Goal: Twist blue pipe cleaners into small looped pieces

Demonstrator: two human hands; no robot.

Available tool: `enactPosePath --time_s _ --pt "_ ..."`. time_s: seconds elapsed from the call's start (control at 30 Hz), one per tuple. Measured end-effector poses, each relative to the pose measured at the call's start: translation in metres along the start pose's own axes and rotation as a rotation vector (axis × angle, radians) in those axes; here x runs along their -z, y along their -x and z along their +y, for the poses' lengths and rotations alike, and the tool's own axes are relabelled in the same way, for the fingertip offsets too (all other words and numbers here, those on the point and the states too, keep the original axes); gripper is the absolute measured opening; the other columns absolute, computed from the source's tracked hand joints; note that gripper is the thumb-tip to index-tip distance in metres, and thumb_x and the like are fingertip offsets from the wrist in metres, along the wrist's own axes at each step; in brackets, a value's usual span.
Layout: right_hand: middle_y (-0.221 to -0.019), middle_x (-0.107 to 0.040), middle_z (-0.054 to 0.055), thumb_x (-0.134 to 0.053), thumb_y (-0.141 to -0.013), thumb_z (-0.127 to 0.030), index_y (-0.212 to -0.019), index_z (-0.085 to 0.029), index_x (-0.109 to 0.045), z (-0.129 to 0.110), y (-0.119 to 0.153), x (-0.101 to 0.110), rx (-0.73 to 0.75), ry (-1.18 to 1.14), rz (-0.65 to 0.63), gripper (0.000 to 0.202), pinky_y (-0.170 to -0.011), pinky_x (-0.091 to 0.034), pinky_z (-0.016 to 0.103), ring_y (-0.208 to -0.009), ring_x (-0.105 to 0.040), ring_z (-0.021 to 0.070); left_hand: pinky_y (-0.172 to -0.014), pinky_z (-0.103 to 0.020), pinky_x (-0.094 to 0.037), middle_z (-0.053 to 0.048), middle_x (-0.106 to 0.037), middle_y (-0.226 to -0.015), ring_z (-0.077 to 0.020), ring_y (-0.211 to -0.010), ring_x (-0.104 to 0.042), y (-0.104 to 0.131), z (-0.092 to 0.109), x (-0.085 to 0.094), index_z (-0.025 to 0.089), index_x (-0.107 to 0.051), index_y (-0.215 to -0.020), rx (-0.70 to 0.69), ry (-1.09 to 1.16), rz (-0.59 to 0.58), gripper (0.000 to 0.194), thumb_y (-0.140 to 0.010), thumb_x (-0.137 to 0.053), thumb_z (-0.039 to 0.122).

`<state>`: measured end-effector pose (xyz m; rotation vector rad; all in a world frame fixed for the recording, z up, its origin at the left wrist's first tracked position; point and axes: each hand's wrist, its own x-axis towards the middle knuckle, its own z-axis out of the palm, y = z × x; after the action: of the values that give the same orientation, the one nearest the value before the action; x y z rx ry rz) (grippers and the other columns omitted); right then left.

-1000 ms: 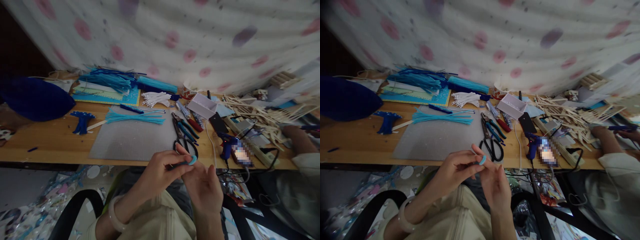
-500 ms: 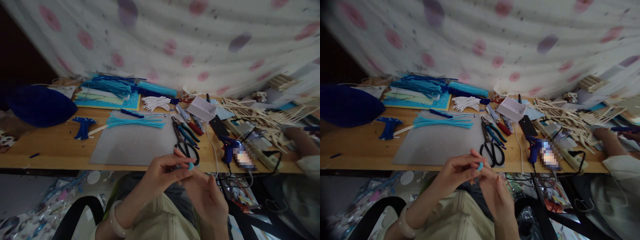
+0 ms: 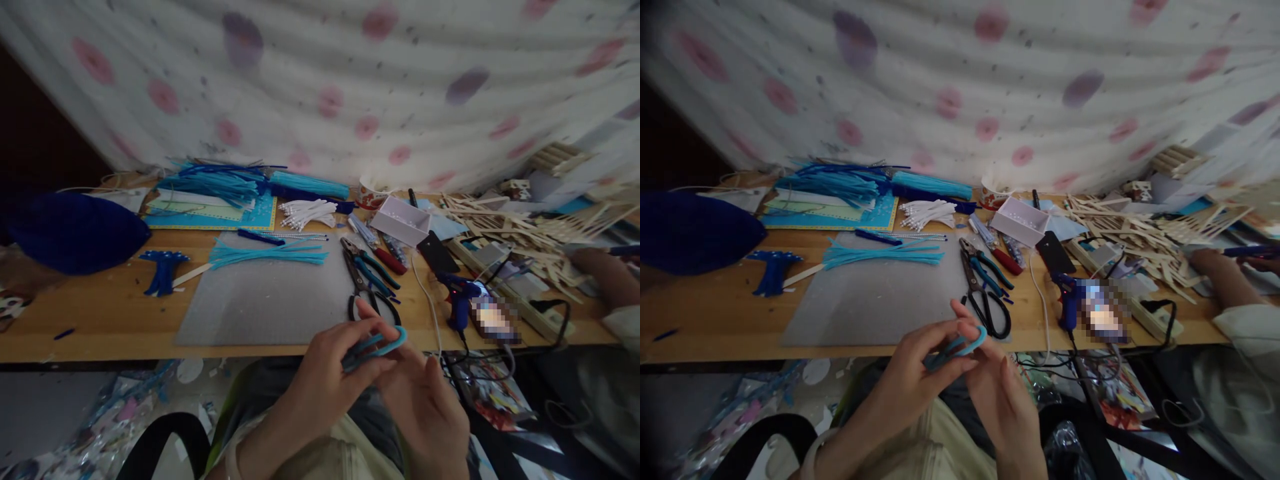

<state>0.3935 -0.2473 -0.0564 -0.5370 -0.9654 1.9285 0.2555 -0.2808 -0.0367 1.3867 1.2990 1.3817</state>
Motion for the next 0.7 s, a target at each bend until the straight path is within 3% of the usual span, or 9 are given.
enactPosePath --time_s 0.13,0.23,0.33,0.4,0.57,0.7 --pt "-0.132 -0.064 0.008 -0.052 -0.089 -0.053 -0.099 -0.029 -0.076 0.003 -0.001 0.001 -0.036 -0.023 -0.049 0.035 -0.105 -0.042 0.05 -0.128 -0.052 0.0296 -0.086 -0.026 -0.049 -0.005 -0.071 -0.098 -0.0172 -0.095 -0.065 -0.002 0.004 -0.005 0.018 -0.069 -0.097 -0.108 -0.086 0.067 0.011 -0.087 -0.065 0.019" --pt "-0.13 -0.066 0.007 -0.053 -0.087 -0.058 -0.09 -0.029 -0.078 0.003 -0.004 -0.001 -0.052 -0.071 -0.035 0.038 -0.104 -0.043 0.05 -0.125 -0.055 0.0303 -0.079 -0.024 -0.052 -0.004 -0.071 -0.093 -0.0156 -0.087 -0.067 -0.003 0.0 -0.006 0.019 -0.072 -0.097 -0.103 -0.084 0.042 0.013 -0.09 -0.06 0.021" --pt "-0.134 -0.063 0.006 -0.059 -0.084 -0.057 -0.093 -0.029 -0.077 0.003 -0.007 -0.001 -0.022 -0.057 0.07 0.034 -0.101 -0.046 0.047 -0.123 -0.057 0.0293 -0.071 -0.022 -0.054 -0.002 -0.071 -0.086 -0.0133 -0.074 -0.067 -0.004 -0.006 -0.003 0.023 -0.073 -0.105 -0.065 -0.116 -0.063 0.02 -0.092 -0.059 0.022" --pt "-0.132 -0.065 0.004 -0.065 -0.082 -0.051 -0.089 -0.028 -0.078 0.003 -0.01 0.001 0.017 -0.029 0.179 0.028 -0.099 -0.048 0.043 -0.122 -0.058 0.0269 -0.072 -0.023 -0.054 -0.002 -0.071 -0.088 -0.0139 -0.077 -0.067 -0.003 -0.011 -0.002 0.025 -0.07 -0.114 -0.083 -0.202 -0.104 0.026 -0.093 -0.056 0.02" --pt "-0.102 -0.078 0.0 -0.075 -0.077 -0.041 -0.075 -0.029 -0.077 0.008 -0.013 0.008 0.093 -0.071 0.337 0.013 -0.1 -0.048 0.046 -0.11 -0.065 0.0241 -0.07 -0.026 -0.055 -0.005 -0.068 -0.088 -0.0165 -0.078 -0.066 0.002 -0.015 -0.004 0.022 -0.061 -0.127 -0.203 -0.474 -0.096 0.036 -0.097 -0.042 0.016" --pt "-0.096 -0.077 -0.006 -0.076 -0.077 -0.043 -0.075 -0.034 -0.075 0.004 -0.012 0.01 0.162 -0.139 0.39 0.009 -0.097 -0.049 0.048 -0.099 -0.068 0.0219 -0.063 -0.026 -0.055 -0.004 -0.066 -0.077 -0.0165 -0.068 -0.062 0.007 -0.014 -0.013 0.019 -0.061 -0.125 -0.251 -0.693 -0.122 0.036 -0.098 -0.038 0.018"
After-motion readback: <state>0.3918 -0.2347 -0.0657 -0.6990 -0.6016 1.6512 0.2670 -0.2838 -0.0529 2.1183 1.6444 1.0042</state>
